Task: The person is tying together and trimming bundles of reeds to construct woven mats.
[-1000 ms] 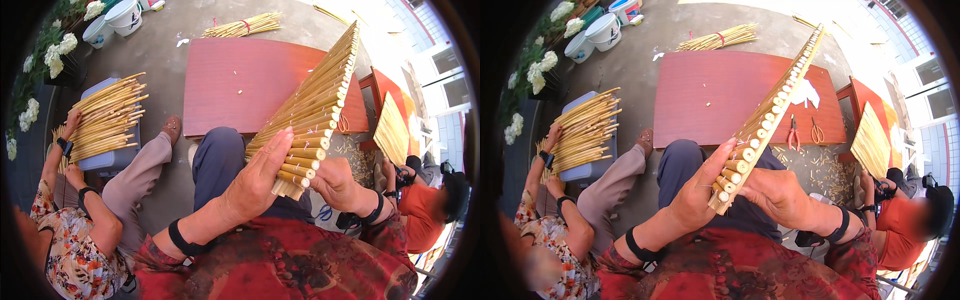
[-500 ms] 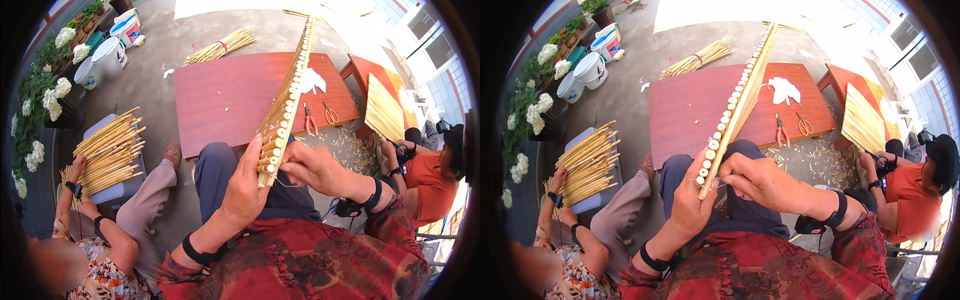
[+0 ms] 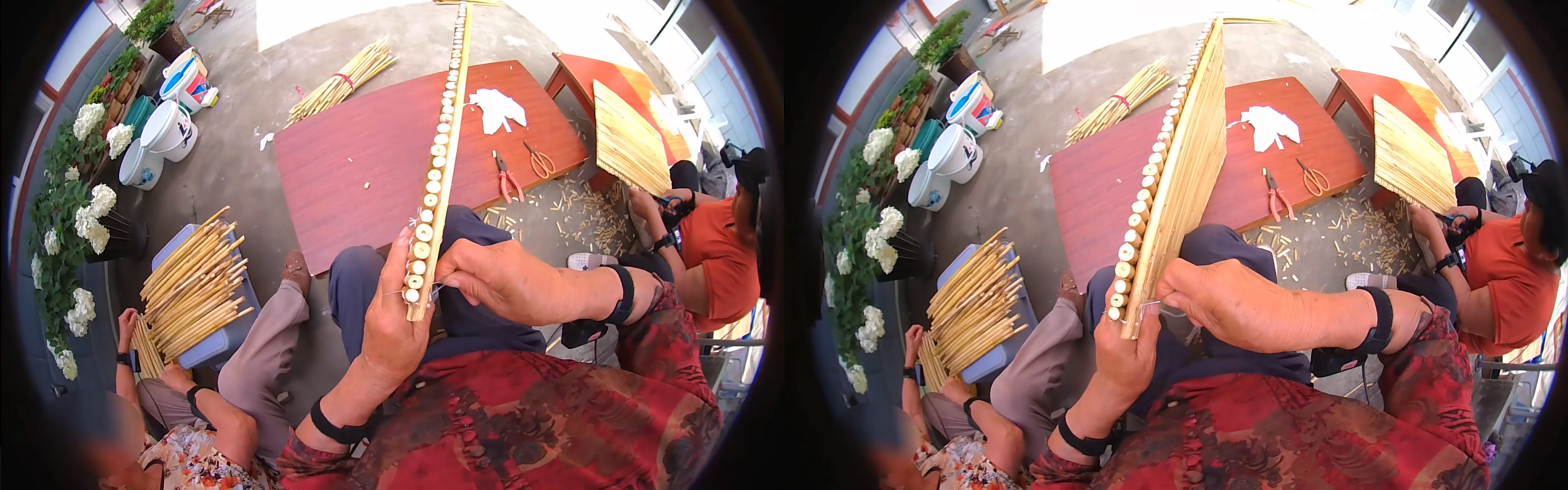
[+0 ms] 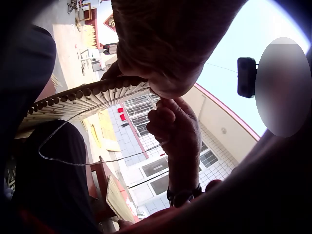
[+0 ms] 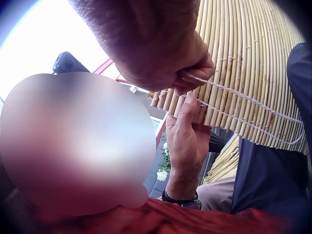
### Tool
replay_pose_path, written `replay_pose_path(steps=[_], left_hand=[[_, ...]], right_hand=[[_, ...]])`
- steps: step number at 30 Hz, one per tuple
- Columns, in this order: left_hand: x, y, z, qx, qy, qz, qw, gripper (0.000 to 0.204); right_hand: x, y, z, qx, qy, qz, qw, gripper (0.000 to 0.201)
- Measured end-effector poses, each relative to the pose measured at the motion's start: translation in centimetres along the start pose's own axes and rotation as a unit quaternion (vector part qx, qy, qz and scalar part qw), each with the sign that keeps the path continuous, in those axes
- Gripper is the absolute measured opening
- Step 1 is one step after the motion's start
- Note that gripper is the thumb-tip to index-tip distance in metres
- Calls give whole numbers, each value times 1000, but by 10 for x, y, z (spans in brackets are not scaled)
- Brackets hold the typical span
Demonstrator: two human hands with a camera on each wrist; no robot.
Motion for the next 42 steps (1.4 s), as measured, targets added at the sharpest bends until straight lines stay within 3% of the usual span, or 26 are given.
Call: replay_pose_path(steps=[2, 6, 12, 15, 18, 24, 26, 27, 29, 30, 32, 34, 36, 37, 38, 40, 42], left_hand=[[5, 1, -1, 5, 20, -10, 1000, 64], [5, 3, -1, 10, 18, -1, 1000, 63], [7, 3, 0, 18, 14, -7, 1000, 61], [4, 6, 2, 22, -10, 16, 1000, 60], [13, 6, 0, 27, 16, -3, 1000, 58], [24, 5, -2, 0, 31, 22, 999, 53], [31, 6, -5, -11, 44, 34, 998, 53], [31, 4, -4, -16, 41, 30, 999, 53], [22, -5, -1, -9, 22, -13, 1000, 54], [19, -12, 2, -2, 14, -14, 1000, 54], [5, -5, 7, -68, -79, -17, 994, 44], [-13, -17, 14, -27, -107, -10, 994, 51], [-23, -28, 18, -16, -176, 44, 983, 50], [-20, -32, 18, -7, -193, 63, 979, 53], [-20, -33, 19, -2, -197, 61, 979, 53], [-17, -48, 21, 31, -198, 179, 963, 51], [7, -54, 19, 43, -189, 209, 959, 46]], right_hand=[[0, 2, 0, -44, 13, -7, 999, 11], [5, 4, 3, -43, 21, -3, 999, 12], [6, -5, 8, -21, -26, 43, 999, 10], [-4, -8, 10, -43, -64, 66, 995, 9], [-4, -6, 11, -66, -62, 72, 993, 10], [-12, 1, 9, 29, -62, 82, 994, 20], [-46, 29, 1, -81, -122, 162, 976, 37], [-50, 34, 3, -85, -121, 157, 976, 37], [-51, 69, -5, -238, -107, 91, 961, 58], [-46, 72, -8, -248, -108, 88, 959, 58], [-47, 63, -8, -217, -145, 260, 930, 70], [-48, 65, -14, -228, -156, 276, 921, 65], [-54, 61, -15, -249, -121, 403, 872, 57], [-63, 57, -16, -265, -148, 423, 854, 47], [-70, 54, -15, -271, -148, 422, 852, 47], [-91, 42, -13, -282, -145, 473, 822, 40], [-113, 19, -9, -260, -159, 518, 799, 36]])
Point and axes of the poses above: each hand's wrist, its own z-axis towards the middle knuckle, its own y-axis out of the back of the hand, x = y × z, the point moved 10 cm from there along z, towards the middle knuckle, and after that the axes turned 14 degrees about -z, right-handed, at the moved point
